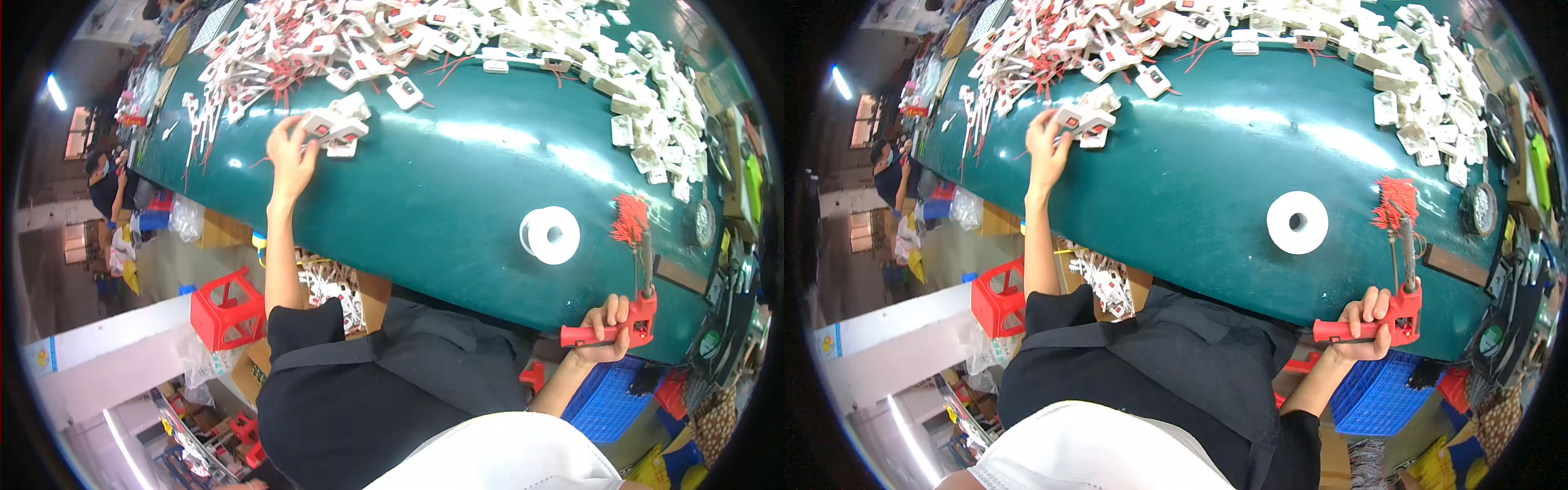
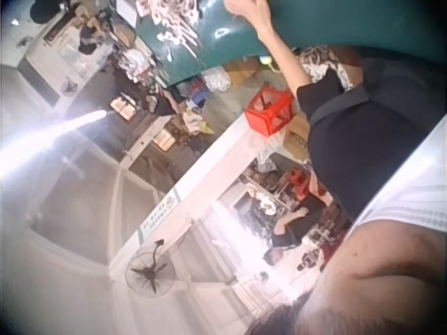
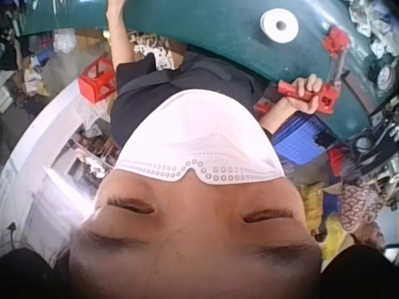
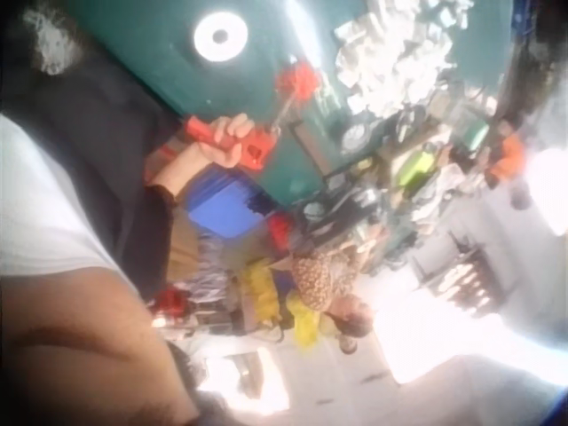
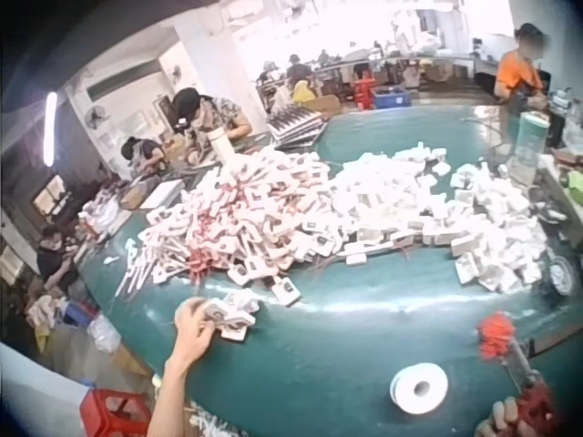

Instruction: Soldering wires to small electronic components on a workbench.

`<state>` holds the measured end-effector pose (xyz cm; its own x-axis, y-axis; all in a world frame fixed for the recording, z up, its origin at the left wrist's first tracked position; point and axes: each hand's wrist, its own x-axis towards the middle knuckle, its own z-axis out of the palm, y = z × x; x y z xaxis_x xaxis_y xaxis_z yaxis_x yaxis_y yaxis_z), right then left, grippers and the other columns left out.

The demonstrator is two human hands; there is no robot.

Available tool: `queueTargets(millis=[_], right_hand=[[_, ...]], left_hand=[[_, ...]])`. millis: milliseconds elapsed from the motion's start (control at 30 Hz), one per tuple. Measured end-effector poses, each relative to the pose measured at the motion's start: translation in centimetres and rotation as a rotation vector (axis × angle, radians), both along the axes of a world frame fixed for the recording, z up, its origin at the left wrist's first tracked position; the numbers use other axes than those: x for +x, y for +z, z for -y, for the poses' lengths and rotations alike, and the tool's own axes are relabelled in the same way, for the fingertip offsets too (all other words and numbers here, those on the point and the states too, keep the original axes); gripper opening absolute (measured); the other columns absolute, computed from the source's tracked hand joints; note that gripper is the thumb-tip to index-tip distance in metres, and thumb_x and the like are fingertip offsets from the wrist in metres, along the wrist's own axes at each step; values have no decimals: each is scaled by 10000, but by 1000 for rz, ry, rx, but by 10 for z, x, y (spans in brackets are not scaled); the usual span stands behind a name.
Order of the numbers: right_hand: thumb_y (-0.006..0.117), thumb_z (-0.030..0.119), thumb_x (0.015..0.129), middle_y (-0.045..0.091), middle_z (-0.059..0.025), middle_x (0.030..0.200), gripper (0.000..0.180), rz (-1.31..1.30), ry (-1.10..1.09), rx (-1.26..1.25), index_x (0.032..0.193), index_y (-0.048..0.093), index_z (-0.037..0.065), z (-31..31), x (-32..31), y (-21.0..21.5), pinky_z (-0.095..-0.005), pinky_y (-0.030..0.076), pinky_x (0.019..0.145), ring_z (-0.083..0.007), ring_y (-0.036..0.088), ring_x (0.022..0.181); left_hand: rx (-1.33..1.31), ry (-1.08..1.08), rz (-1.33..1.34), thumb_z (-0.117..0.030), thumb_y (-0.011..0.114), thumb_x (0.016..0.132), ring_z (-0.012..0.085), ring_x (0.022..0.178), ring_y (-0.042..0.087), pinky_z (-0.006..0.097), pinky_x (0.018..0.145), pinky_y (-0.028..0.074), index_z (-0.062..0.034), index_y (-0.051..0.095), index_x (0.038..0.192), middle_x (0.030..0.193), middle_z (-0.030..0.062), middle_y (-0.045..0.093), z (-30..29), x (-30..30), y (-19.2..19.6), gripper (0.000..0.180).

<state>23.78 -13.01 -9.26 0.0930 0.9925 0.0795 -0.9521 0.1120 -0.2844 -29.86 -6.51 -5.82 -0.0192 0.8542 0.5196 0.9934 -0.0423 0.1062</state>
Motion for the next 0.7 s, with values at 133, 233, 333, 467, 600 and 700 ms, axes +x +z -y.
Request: queueTargets(millis=[133, 233, 333, 467, 600, 700], right_hand=[[596, 33, 779, 399, -51, 839, 636, 47, -43, 0, 1338, 293, 17, 2, -2, 7, -171, 478, 489, -110, 396, 738], [603, 28, 772, 403, -45, 840, 427, -13, -27, -29, 1149, 408, -13, 2, -1, 5, -179, 483, 494, -118, 400, 750], [601, 28, 773, 408, -46, 845, 379, -22, -31, -18, 1098, 412, -17, 2, -5, 6, -185, 497, 505, -121, 404, 759], [600, 47, 781, 410, -46, 849, 511, 9, -47, -5, 1236, 370, 6, 3, -7, 7, -191, 495, 516, -120, 405, 758], [601, 57, 783, 411, -37, 846, 555, -33, -58, 11, 1282, 357, 33, 0, -3, 7, -199, 479, 526, -119, 406, 753], [599, 52, 784, 409, -31, 842, 567, -45, -39, 9, 1295, 354, 39, -1, -4, 8, -197, 477, 523, -117, 406, 748]], left_hand=[[261, 3, 296, 71, 494, 708, 283, 1075, 472, 362, 923, 373, -51, 589, 1132, 1121, 132, 504, -36, 77, 35, 451], [61, -471, 300, 28, 565, 715, 294, 964, 550, 378, 863, 430, -57, 625, 1015, 982, 118, 590, -73, 139, 49, 317], [10, -622, 158, -32, 604, 754, 273, 908, 583, 376, 794, 468, -76, 625, 953, 943, 82, 600, -128, 186, 19, 205], [134, -532, 117, -95, 627, 756, 260, 877, 565, 367, 761, 451, -90, 621, 956, 919, 64, 587, -193, 211, -2, 200], [201, -577, 50, -122, 635, 754, 247, 901, 553, 362, 778, 436, -109, 612, 962, 924, 51, 583, -221, 243, -10, 210], [217, -508, -6, -125, 630, 757, 250, 874, 574, 364, 758, 451, -104, 606, 932, 894, 58, 595, -236, 247, -22, 178]])
